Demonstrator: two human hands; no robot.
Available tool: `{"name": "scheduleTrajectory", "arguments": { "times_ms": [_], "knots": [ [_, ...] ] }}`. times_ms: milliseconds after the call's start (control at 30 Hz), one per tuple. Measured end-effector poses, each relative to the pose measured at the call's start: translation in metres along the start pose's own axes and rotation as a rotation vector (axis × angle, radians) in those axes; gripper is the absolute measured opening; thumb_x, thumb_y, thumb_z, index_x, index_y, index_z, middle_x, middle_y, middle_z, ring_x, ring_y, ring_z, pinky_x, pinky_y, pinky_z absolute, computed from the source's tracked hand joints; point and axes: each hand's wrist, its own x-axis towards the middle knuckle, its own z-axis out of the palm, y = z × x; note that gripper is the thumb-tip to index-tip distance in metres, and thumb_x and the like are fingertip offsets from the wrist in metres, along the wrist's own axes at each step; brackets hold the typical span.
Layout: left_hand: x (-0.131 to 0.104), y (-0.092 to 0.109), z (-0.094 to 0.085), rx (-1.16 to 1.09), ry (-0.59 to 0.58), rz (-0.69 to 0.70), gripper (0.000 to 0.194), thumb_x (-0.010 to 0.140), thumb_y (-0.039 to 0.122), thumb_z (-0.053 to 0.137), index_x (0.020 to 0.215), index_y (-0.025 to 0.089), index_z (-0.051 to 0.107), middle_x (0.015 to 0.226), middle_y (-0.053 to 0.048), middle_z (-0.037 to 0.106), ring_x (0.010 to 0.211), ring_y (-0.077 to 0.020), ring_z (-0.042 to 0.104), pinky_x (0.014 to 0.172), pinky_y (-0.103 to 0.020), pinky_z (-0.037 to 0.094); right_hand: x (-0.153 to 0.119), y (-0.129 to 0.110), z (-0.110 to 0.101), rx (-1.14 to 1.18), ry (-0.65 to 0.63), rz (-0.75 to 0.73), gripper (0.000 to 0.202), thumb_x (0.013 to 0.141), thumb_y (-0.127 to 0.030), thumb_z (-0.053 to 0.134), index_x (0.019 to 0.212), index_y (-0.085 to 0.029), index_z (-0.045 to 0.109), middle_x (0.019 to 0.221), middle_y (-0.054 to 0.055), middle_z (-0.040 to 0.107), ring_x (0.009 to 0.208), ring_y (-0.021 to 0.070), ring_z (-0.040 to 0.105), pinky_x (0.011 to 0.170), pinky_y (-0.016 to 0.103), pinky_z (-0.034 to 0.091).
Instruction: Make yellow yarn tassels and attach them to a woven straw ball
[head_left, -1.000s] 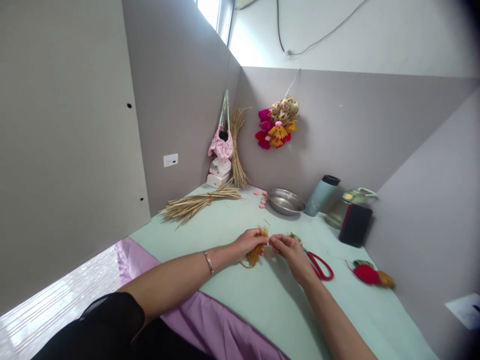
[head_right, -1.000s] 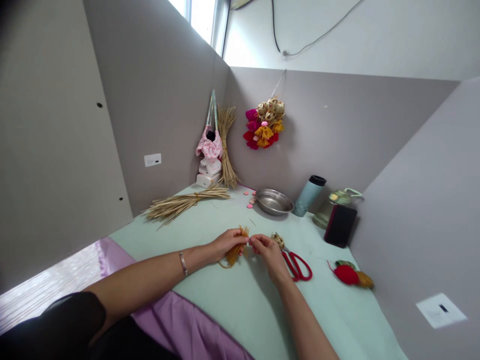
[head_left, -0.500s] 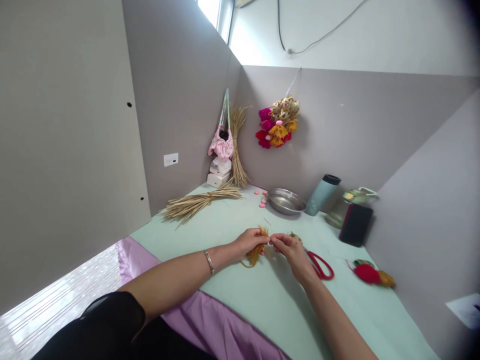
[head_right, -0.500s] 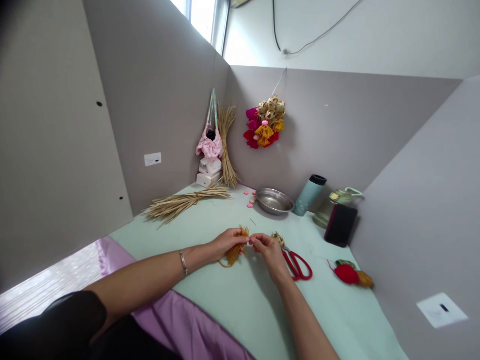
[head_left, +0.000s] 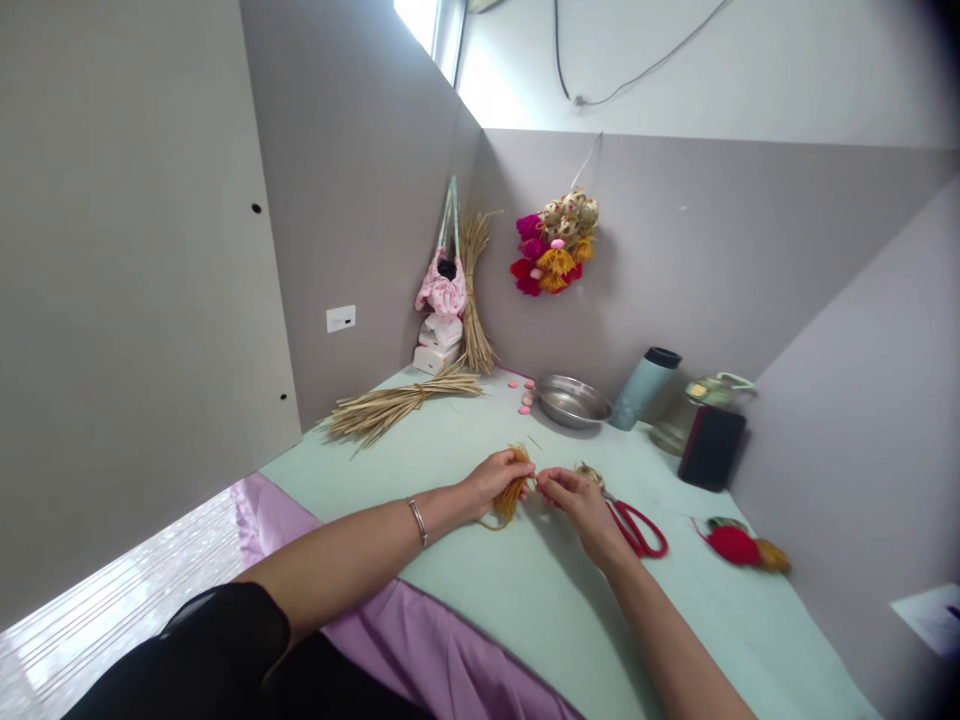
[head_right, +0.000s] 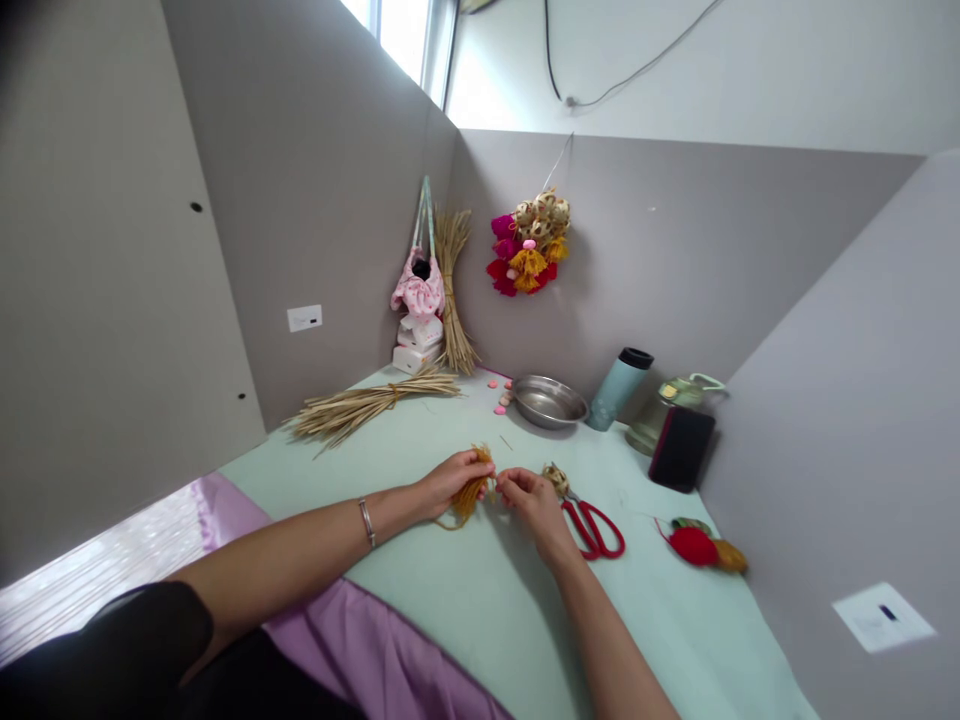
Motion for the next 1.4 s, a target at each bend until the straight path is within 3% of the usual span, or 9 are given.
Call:
{"name": "scheduleTrajectory", "arguments": {
  "times_ms": [167,400,733,967,1400],
  "knots": [
    [0.001,-0.005,0.000,0.027,-0.020,-0.005,0.022,0.073,0.027,0.070,0.085,0.014,0.056,0.071,0.001,0.061,0.050,-0.0062,0.053,0.050,-0.019,0.044,0.000,-0.001,-0.002,0.009,0.017,-0.005,0.022,0.093,-0.033,0.058,0.104,-0.014,0.063,0.098,0.004,0.067,0.080,0.0166,0.066,0.071,0.034,0.055],
    [-0.003,0.006,0.001,-0.025,-0.032,-0.028,0.016,0.075,0.022,0.067,0.081,0.015,0.054,0.068,0.002,0.058,0.049,-0.0051,0.052,0.052,-0.018,0.042,-0.001,-0.003,0.001,-0.011,0.007,0.023,0.022,0.092,-0.032,0.059,0.103,-0.014,0.064,0.097,0.003,0.067,0.078,0.0160,0.065,0.069,0.033,0.055],
    [-0.003,0.004,0.001,-0.004,0.022,0.011,0.024,0.078,0.033,0.067,0.085,0.015,0.053,0.069,0.002,0.058,0.049,-0.0051,0.052,0.050,-0.018,0.040,-0.002,-0.004,0.002,-0.013,0.013,0.037,0.021,0.092,-0.032,0.059,0.102,-0.014,0.064,0.096,0.003,0.067,0.076,0.0151,0.065,0.067,0.031,0.055],
    [0.000,-0.003,0.000,0.027,-0.019,-0.006,0.027,0.071,0.030,0.074,0.086,0.014,0.057,0.070,0.002,0.060,0.049,-0.0053,0.051,0.052,-0.019,0.042,-0.001,-0.003,0.000,0.009,0.026,0.024,0.022,0.093,-0.032,0.058,0.103,-0.014,0.063,0.097,0.003,0.067,0.077,0.0155,0.065,0.068,0.032,0.055],
    [-0.003,0.005,0.001,-0.040,-0.025,-0.014,0.020,0.077,0.028,0.068,0.083,0.015,0.052,0.069,0.003,0.056,0.052,-0.0049,0.051,0.055,-0.018,0.041,-0.004,-0.006,0.004,0.054,-0.003,0.027,0.021,0.093,-0.032,0.058,0.102,-0.014,0.063,0.096,0.003,0.067,0.076,0.0150,0.065,0.067,0.032,0.055]
  ]
}}
